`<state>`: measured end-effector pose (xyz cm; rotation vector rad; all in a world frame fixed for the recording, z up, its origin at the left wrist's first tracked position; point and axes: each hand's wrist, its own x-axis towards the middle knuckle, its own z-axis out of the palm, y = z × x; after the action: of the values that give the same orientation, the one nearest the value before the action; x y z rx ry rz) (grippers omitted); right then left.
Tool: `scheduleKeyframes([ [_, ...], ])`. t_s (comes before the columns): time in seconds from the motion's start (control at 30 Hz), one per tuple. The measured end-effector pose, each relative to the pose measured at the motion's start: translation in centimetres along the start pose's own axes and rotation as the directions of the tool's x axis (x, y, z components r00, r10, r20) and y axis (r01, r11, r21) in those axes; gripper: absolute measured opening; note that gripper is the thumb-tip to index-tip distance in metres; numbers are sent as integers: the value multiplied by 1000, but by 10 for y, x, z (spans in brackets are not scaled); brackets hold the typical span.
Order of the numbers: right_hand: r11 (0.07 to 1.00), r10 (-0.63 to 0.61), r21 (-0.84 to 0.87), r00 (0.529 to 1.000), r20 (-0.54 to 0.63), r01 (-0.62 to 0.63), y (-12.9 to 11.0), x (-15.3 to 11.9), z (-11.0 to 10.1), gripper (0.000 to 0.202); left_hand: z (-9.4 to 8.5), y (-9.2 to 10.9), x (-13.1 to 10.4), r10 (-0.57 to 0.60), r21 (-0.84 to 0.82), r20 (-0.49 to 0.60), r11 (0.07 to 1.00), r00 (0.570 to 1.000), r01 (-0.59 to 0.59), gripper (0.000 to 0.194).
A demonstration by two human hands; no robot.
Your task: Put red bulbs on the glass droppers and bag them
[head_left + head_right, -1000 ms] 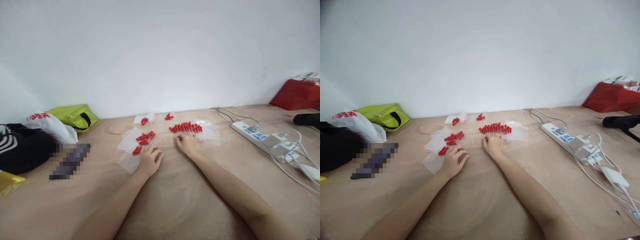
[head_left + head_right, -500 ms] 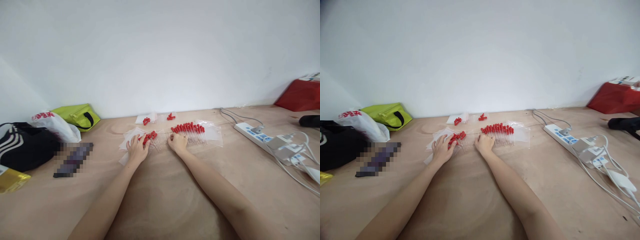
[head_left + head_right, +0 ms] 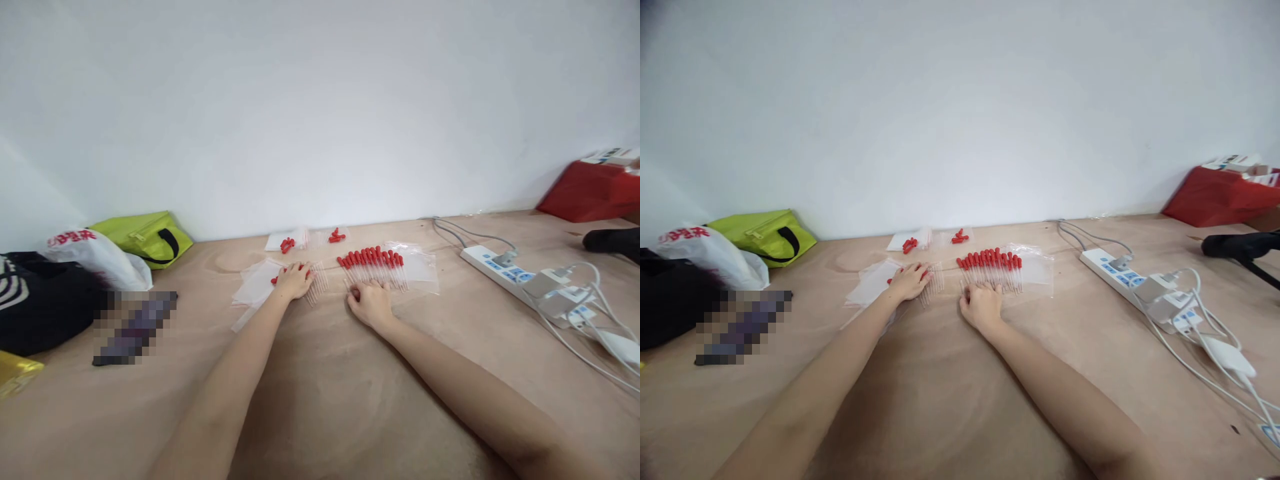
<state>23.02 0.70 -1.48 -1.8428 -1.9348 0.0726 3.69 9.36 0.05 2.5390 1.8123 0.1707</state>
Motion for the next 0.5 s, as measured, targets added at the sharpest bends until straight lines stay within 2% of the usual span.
scheduleKeyframes([
  [0.37,999,-46,-6,998,-41,46,16,-11,-7,16,4,21,-13,168,-36,-45,985,985,-170,36],
  [0.5,999,-43,-12,998,-37,43,17,-12,-6,16,3,18,-16,186,-86,-74,978,980,-192,36],
])
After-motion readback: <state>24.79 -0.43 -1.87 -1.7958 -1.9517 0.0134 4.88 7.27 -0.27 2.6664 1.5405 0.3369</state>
